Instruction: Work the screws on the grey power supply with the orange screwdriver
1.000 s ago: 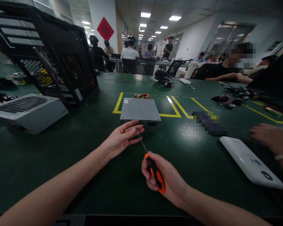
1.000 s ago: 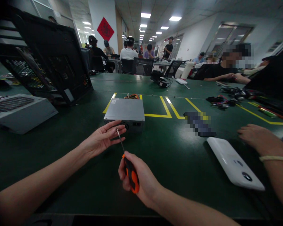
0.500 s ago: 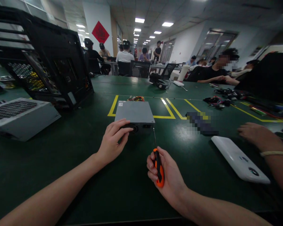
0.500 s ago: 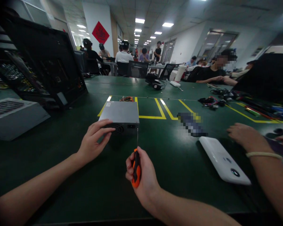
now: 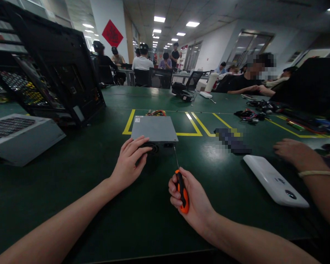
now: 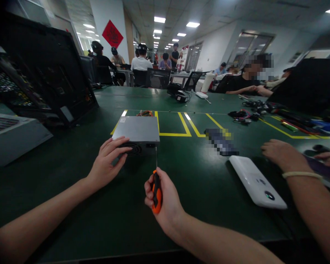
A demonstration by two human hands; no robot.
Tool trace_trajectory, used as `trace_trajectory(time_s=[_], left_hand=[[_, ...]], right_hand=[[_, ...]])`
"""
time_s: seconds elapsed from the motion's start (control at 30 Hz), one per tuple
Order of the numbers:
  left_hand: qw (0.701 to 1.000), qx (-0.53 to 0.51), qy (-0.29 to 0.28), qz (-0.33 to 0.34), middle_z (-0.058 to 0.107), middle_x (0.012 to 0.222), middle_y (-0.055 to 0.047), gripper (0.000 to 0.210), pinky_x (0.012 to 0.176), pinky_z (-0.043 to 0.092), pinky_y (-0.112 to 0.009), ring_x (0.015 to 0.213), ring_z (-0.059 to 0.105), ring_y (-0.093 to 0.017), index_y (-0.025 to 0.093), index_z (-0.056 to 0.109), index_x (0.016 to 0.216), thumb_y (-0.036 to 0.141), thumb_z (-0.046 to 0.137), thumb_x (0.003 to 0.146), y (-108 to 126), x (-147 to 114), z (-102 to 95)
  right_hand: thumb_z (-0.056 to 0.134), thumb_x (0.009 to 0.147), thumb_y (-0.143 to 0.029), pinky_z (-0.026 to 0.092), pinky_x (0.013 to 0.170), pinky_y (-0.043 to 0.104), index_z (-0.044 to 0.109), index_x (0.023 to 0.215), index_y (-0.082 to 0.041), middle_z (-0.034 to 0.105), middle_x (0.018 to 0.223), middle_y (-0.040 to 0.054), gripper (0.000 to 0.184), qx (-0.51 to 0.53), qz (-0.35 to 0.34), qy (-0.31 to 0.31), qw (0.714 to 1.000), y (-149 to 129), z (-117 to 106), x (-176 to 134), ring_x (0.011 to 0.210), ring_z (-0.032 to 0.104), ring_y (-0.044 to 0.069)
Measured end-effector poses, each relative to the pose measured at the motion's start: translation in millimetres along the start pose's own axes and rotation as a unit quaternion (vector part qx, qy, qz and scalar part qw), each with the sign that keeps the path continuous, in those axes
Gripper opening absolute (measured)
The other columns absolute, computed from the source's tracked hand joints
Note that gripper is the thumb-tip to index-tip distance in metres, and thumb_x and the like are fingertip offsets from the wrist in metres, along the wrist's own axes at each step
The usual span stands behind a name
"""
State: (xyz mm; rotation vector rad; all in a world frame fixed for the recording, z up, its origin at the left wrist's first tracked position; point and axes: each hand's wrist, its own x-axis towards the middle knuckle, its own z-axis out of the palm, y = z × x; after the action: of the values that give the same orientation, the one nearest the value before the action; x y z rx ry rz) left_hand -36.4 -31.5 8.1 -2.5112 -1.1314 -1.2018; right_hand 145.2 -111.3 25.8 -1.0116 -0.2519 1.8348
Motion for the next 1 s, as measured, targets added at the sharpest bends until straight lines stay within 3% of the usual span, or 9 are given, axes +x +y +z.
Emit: trace_trajectory(time_s=[0.3, 0.37, 0.43, 0.5, 0.57, 0.63, 0.7, 0.83, 1.0], left_hand=[[1.000, -0.022, 0.017, -0.008, 0.053, 0.122, -0.005, 0.026, 0.102, 0.028, -0.045, 0.119, 0.044, -0.021, 0.022, 0.059, 0.103, 0.013, 0.046, 0.082, 3.3, 0.3, -2.2], [0.996, -0.071, 0.019, -0.045, 0.057, 0.115, -0.005, 0.023, 0.097, 0.032, -0.043, 0.113, 0.047, -0.021, 0.023, 0.061, 0.100, 0.016, 0.048, 0.082, 12.8, 2.4, -1.0], [0.974, -0.181, -0.020, -0.135, 0.060, 0.105, -0.006, 0.021, 0.088, 0.039, -0.038, 0.100, 0.053, -0.020, 0.022, 0.061, 0.099, 0.023, 0.047, 0.084, 26.0, 6.5, 3.8], [0.890, -0.348, -0.098, -0.279, 0.062, 0.098, -0.007, 0.025, 0.073, 0.044, -0.031, 0.083, 0.058, -0.017, 0.019, 0.061, 0.098, 0.033, 0.045, 0.085, 39.6, 12.4, 11.1], [0.745, -0.505, -0.159, -0.405, 0.063, 0.099, -0.010, 0.036, 0.064, 0.044, -0.027, 0.076, 0.059, -0.015, 0.015, 0.061, 0.097, 0.042, 0.041, 0.086, 50.6, 18.8, 17.9], [0.626, -0.607, -0.168, -0.459, 0.063, 0.101, -0.011, 0.040, 0.064, 0.044, -0.025, 0.078, 0.059, -0.015, 0.013, 0.062, 0.097, 0.045, 0.040, 0.086, 58.7, 24.4, 20.9], [0.559, -0.669, -0.149, -0.467, 0.063, 0.104, -0.011, 0.040, 0.070, 0.044, -0.025, 0.084, 0.059, -0.015, 0.013, 0.062, 0.098, 0.045, 0.041, 0.086, 65.2, 28.1, 19.5], [0.507, -0.721, -0.109, -0.460, 0.064, 0.103, -0.010, 0.033, 0.073, 0.046, -0.024, 0.086, 0.060, -0.014, 0.013, 0.063, 0.098, 0.039, 0.044, 0.087, 76.9, 28.7, 9.1], [0.515, -0.721, -0.075, -0.457, 0.067, 0.092, -0.006, 0.019, 0.065, 0.047, -0.019, 0.074, 0.062, -0.009, 0.014, 0.065, 0.092, 0.028, 0.054, 0.083, 84.4, 23.0, -1.8]], right_hand=[[0.045, 0.082, -0.039, 0.024, 0.037, 0.015, 0.047, 0.067, -0.016, 0.046, 0.052, -0.0023, 0.027, -0.018, -0.002, -0.003, 1.000, -0.9, -0.7, 0.3, 0.041, 0.035, 0.005], [0.045, 0.081, -0.040, 0.023, 0.037, 0.015, 0.047, 0.067, -0.016, 0.046, 0.052, -0.0026, 0.027, -0.029, -0.006, -0.009, 1.000, -0.6, -1.1, 0.1, 0.041, 0.035, 0.005], [0.046, 0.081, -0.041, 0.024, 0.037, 0.016, 0.048, 0.067, -0.017, 0.046, 0.052, -0.0027, 0.028, -0.046, -0.015, -0.016, 0.999, 0.0, -1.7, -1.0, 0.041, 0.035, 0.005], [0.046, 0.081, -0.042, 0.024, 0.037, 0.016, 0.048, 0.068, -0.017, 0.047, 0.052, -0.0027, 0.028, -0.060, -0.022, -0.019, 0.998, 1.0, -2.4, -3.9, 0.041, 0.036, 0.005], [0.046, 0.081, -0.042, 0.024, 0.037, 0.016, 0.048, 0.067, -0.017, 0.047, 0.052, -0.0027, 0.029, -0.069, -0.026, -0.023, 0.997, 2.4, -3.1, -8.7, 0.041, 0.035, 0.005], [0.045, 0.082, -0.043, 0.023, 0.037, 0.016, 0.047, 0.067, -0.017, 0.047, 0.051, -0.0028, 0.030, -0.074, -0.025, -0.033, 0.996, 4.4, -4.2, -14.9, 0.040, 0.035, 0.005], [0.044, 0.082, -0.044, 0.024, 0.037, 0.016, 0.048, 0.067, -0.016, 0.047, 0.051, -0.0028, 0.031, -0.081, -0.025, -0.043, 0.995, 7.0, -5.8, -22.1, 0.039, 0.035, 0.005], [0.045, 0.081, -0.047, 0.023, 0.037, 0.016, 0.048, 0.068, -0.016, 0.048, 0.052, -0.0032, 0.034, -0.095, -0.026, -0.051, 0.994, 15.2, -10.1, -36.0, 0.039, 0.035, 0.004], [0.044, 0.082, -0.047, 0.022, 0.035, 0.016, 0.048, 0.069, -0.016, 0.048, 0.052, -0.0040, 0.034, -0.115, -0.018, -0.060, 0.991, 29.8, -13.2, -47.6, 0.036, 0.035, 0.003]])
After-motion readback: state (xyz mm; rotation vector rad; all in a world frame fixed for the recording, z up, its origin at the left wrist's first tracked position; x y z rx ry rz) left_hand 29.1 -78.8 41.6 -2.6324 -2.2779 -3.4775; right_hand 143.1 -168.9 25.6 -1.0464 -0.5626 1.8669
